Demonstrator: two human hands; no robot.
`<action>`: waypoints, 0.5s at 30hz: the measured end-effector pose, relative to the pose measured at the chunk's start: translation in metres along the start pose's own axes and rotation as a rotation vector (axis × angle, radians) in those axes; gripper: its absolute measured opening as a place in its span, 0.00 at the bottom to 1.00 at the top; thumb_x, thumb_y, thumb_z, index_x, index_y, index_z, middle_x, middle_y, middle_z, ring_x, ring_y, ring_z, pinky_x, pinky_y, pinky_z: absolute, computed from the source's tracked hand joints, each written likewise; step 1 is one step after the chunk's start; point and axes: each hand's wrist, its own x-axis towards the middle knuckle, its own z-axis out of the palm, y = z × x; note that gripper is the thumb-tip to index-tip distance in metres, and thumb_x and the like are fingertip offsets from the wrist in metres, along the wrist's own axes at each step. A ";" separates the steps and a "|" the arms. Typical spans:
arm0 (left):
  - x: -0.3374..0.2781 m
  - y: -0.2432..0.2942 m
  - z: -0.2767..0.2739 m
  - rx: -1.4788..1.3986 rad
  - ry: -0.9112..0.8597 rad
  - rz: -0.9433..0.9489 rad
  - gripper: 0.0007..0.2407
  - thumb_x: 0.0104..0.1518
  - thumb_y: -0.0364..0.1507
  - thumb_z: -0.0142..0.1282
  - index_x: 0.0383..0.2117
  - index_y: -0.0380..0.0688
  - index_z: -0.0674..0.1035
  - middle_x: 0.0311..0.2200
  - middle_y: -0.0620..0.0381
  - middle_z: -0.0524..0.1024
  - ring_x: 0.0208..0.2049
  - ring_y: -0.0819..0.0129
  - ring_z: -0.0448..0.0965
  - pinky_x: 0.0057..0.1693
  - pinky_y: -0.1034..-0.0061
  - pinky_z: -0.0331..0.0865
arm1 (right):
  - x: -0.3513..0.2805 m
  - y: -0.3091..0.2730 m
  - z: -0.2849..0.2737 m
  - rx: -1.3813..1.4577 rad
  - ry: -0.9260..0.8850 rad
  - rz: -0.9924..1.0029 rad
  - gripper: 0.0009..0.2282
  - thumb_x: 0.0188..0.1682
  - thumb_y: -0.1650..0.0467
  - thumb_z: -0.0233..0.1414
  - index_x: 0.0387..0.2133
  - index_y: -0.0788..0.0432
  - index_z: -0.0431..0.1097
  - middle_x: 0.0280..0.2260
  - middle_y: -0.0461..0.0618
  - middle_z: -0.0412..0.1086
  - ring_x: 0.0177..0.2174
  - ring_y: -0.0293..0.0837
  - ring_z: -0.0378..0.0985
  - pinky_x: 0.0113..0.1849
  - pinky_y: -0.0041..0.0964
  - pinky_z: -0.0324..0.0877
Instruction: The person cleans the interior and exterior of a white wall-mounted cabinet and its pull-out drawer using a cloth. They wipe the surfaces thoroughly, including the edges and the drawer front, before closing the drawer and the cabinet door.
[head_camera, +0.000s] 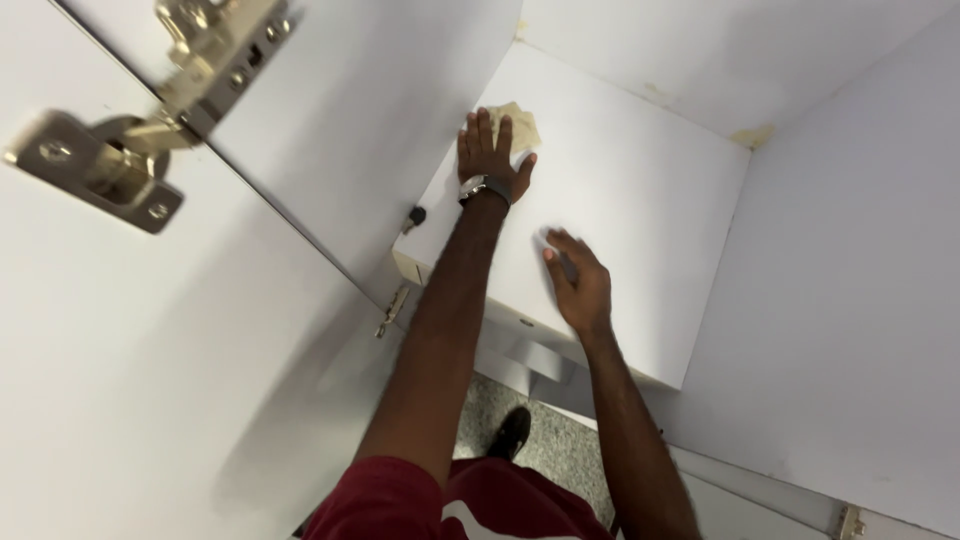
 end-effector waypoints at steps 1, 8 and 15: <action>-0.014 0.002 -0.015 0.002 -0.005 -0.002 0.35 0.62 0.58 0.34 0.74 0.59 0.48 0.75 0.49 0.34 0.75 0.53 0.31 0.75 0.56 0.31 | 0.000 0.000 0.000 0.003 -0.003 0.004 0.12 0.56 0.67 0.54 0.50 0.59 0.75 0.54 0.56 0.74 0.59 0.51 0.72 0.63 0.50 0.59; -0.134 0.001 -0.018 -0.072 0.085 0.109 0.32 0.63 0.57 0.35 0.72 0.61 0.56 0.74 0.39 0.39 0.75 0.45 0.36 0.73 0.44 0.31 | 0.001 0.004 -0.002 0.088 0.021 0.029 0.12 0.59 0.66 0.51 0.47 0.61 0.77 0.48 0.57 0.77 0.56 0.51 0.76 0.63 0.49 0.60; -0.226 -0.006 -0.023 -0.265 0.090 0.321 0.27 0.67 0.45 0.37 0.73 0.56 0.54 0.74 0.45 0.44 0.75 0.51 0.39 0.72 0.40 0.29 | -0.008 -0.035 -0.004 -0.150 0.111 0.012 0.11 0.57 0.65 0.53 0.39 0.61 0.78 0.41 0.55 0.77 0.46 0.52 0.77 0.48 0.43 0.73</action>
